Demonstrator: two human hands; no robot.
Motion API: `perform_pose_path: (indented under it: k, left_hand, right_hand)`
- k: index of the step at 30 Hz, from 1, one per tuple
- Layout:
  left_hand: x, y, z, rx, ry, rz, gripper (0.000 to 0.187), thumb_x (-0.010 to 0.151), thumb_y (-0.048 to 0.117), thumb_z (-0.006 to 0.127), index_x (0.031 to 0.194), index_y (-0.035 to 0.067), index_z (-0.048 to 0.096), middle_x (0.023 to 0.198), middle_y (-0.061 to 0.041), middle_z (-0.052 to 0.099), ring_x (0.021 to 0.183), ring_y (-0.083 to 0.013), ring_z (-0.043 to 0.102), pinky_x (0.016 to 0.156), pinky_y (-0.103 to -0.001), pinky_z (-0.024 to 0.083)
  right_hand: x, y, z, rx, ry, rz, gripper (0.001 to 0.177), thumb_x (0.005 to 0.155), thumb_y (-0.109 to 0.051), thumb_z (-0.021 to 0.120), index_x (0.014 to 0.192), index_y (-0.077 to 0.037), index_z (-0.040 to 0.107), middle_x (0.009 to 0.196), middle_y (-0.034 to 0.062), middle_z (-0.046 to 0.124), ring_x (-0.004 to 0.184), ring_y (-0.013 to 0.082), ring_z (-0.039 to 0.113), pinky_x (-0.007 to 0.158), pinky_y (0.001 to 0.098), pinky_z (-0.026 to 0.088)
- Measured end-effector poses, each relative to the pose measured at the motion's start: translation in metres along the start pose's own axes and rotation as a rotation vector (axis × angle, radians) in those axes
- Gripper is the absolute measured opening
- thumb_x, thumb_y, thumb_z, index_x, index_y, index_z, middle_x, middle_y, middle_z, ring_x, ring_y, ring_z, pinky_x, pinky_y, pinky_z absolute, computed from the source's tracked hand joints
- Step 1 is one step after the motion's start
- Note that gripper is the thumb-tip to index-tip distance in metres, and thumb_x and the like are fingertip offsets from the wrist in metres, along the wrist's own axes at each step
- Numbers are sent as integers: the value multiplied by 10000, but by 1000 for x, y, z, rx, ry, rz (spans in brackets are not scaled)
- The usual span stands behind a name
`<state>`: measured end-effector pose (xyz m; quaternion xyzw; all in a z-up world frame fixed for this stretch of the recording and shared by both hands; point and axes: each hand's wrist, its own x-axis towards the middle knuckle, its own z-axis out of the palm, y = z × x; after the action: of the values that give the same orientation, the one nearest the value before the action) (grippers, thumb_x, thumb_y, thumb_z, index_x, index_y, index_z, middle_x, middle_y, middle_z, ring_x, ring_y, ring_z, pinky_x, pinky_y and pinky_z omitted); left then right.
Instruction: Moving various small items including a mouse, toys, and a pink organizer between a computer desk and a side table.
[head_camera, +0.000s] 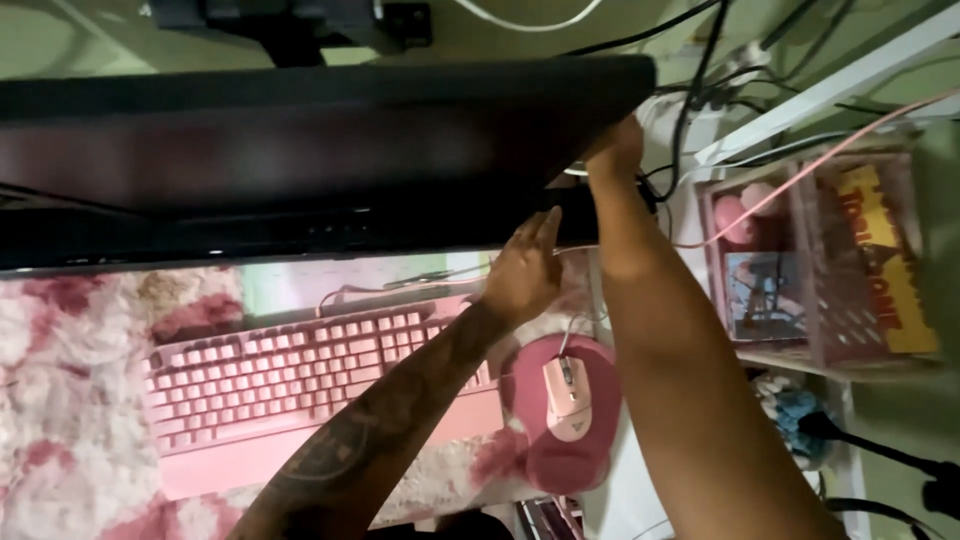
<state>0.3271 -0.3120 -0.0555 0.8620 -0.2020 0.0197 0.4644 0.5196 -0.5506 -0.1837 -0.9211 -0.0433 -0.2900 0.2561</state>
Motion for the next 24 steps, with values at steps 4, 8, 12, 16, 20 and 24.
perform_pose_path:
  k: [4,8,12,16,20,24]
  left_hand:
    - [-7,1,-9,3,1,17,637,876,107,615,1450,-106,440,1340,-362,572,1261,-484,568,1102,-495,450]
    - [-7,3,-16,-46,-29,24,598,922,113,605,1451,-113,445,1355,-366,574,1257,-479,581,1104,-487,474]
    - [-11,6,-19,-102,-24,2,579,917,128,600,1423,-122,469,1340,-364,588,1247,-491,594,1065,-486,488]
    - [-8,6,-17,-154,-1,32,538,957,106,569,1443,-112,495,1342,-338,611,1237,-435,629,1072,-448,537]
    - [-13,-42,32,-433,-285,-539,380,1028,250,546,1305,23,672,1078,-198,756,951,-319,710,801,-426,560]
    - [-28,-65,46,157,134,351,172,989,102,630,1162,106,636,1157,-86,736,1102,-205,710,903,-320,585]
  right_hand:
    - [21,-65,-37,-140,-221,312,403,924,-403,671,1172,-91,730,1158,191,719,1110,426,635,942,480,500]
    - [21,-59,-35,93,-43,442,383,927,-397,667,1118,-72,737,1139,157,754,1096,372,692,951,444,520]
    - [25,-89,-55,32,-93,467,335,958,-346,707,1122,-55,730,1119,175,759,1070,368,717,891,426,560]
    - [13,-153,-99,-11,-2,241,583,784,-217,840,1215,83,586,1030,264,722,958,443,680,831,452,550]
    - [-2,-209,-140,-32,-124,480,464,883,-202,801,1232,14,584,982,174,762,956,358,744,878,436,579]
    - [-29,-242,-168,-138,-47,357,659,717,-137,871,1249,64,538,1044,218,689,886,339,733,759,375,594]
